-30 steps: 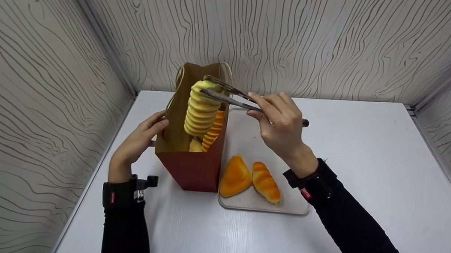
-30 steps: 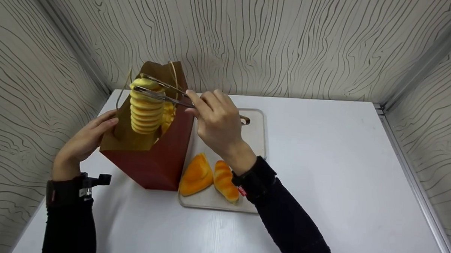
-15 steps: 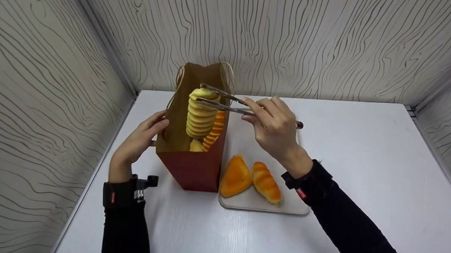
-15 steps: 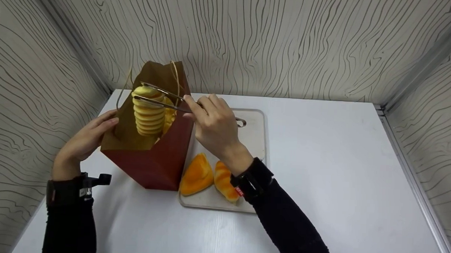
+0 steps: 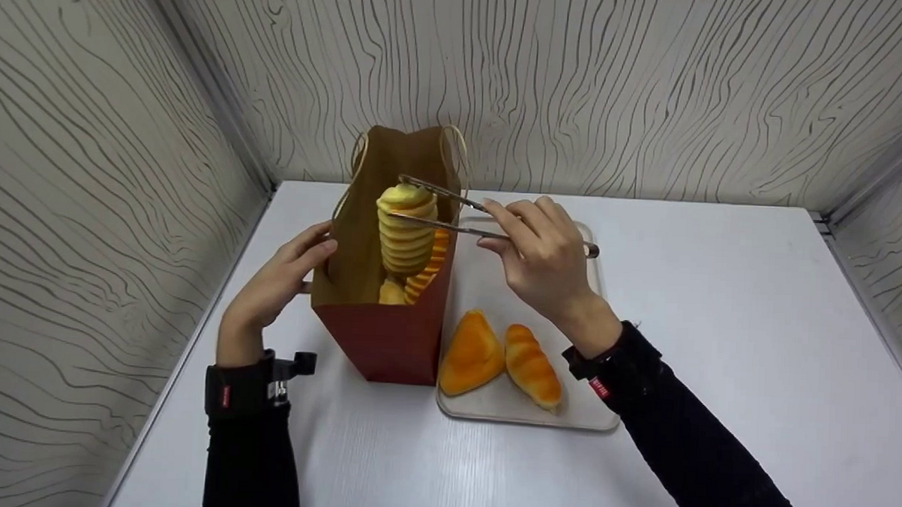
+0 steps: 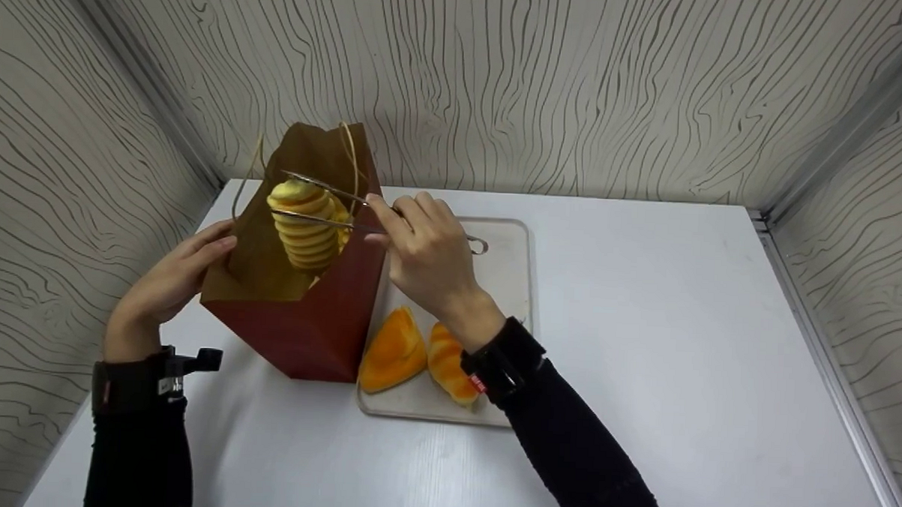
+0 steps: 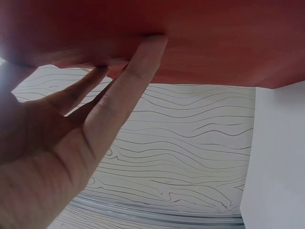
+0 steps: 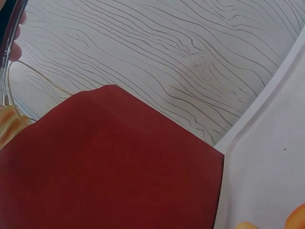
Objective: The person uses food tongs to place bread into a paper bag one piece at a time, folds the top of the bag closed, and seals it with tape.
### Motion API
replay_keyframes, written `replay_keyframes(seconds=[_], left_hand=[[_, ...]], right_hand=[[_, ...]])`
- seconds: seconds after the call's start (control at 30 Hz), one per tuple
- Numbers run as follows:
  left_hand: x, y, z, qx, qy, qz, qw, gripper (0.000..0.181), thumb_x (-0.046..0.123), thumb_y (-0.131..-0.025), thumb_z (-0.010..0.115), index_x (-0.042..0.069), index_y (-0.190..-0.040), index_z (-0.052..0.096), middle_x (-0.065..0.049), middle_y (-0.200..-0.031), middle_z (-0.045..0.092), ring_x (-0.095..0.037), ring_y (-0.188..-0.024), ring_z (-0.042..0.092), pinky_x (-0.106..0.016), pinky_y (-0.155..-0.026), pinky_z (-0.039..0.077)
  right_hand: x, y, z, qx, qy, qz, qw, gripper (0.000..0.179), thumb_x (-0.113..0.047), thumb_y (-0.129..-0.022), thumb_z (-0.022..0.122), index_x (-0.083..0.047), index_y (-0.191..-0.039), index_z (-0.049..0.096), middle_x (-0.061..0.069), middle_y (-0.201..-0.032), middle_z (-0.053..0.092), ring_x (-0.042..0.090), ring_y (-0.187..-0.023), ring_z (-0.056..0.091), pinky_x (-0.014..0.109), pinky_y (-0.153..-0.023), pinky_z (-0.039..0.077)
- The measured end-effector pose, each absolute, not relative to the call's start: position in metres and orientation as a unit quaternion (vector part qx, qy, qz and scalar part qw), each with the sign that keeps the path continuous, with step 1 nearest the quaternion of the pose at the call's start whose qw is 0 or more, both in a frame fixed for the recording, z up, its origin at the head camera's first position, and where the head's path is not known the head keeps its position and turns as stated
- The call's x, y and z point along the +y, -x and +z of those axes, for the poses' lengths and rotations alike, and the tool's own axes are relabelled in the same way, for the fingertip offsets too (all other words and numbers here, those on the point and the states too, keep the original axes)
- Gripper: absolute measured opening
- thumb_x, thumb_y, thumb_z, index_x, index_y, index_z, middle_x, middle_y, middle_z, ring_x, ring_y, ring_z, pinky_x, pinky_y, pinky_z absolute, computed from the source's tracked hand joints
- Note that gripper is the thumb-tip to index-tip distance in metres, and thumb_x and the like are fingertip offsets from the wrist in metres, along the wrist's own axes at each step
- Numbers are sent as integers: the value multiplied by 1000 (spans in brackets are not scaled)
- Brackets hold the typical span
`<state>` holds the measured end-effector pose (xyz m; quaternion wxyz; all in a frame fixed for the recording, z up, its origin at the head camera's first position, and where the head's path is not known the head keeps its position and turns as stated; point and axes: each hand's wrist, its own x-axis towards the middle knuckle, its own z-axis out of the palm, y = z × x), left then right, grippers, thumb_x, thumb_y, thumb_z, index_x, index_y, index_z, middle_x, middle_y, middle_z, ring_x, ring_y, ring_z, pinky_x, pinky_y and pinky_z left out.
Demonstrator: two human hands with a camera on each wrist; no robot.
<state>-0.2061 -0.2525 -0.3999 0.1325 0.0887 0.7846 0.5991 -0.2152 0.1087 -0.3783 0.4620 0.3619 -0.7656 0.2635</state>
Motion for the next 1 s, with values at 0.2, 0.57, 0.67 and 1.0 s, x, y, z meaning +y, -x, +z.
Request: replay_keyframes(seconds=[0.2,0.57,0.67,1.0], left_hand=[[-253,205,-400,782,-92,602,133,72,44,-110,48,9,-167,21,-17,-168,25,-38,-150,32,-65,-110,40],[-253,203,-399,784,-88,601,131,72,44,-110,48,9,-166,22,-18,-166,29,-38,-147,36,-63,-108,44],[-253,203,-398,786,-86,598,130,72,44,-110,48,9,-166,22,-19,-166,29,-39,-147,37,-63,-107,44],[-252,204,-398,787,-88,596,134,71,44,-110,48,9,-166,22,-19,-165,30,-38,-147,36,-65,-108,41]], right_hand=[[111,216,-379,-773,-366,269,443,48,-19,-85,86,-1,-128,72,15,-99,68,31,-79,51,42,-69,42],[126,214,-375,-763,-345,323,441,46,-28,-94,79,-1,-130,71,15,-103,70,32,-84,53,42,-74,39],[134,214,-373,-758,-335,338,446,45,-32,-97,75,-1,-129,72,15,-105,71,34,-87,55,43,-76,41],[168,217,-371,-763,-288,361,453,49,-40,-97,73,0,-126,73,17,-106,72,36,-90,56,44,-78,39]])
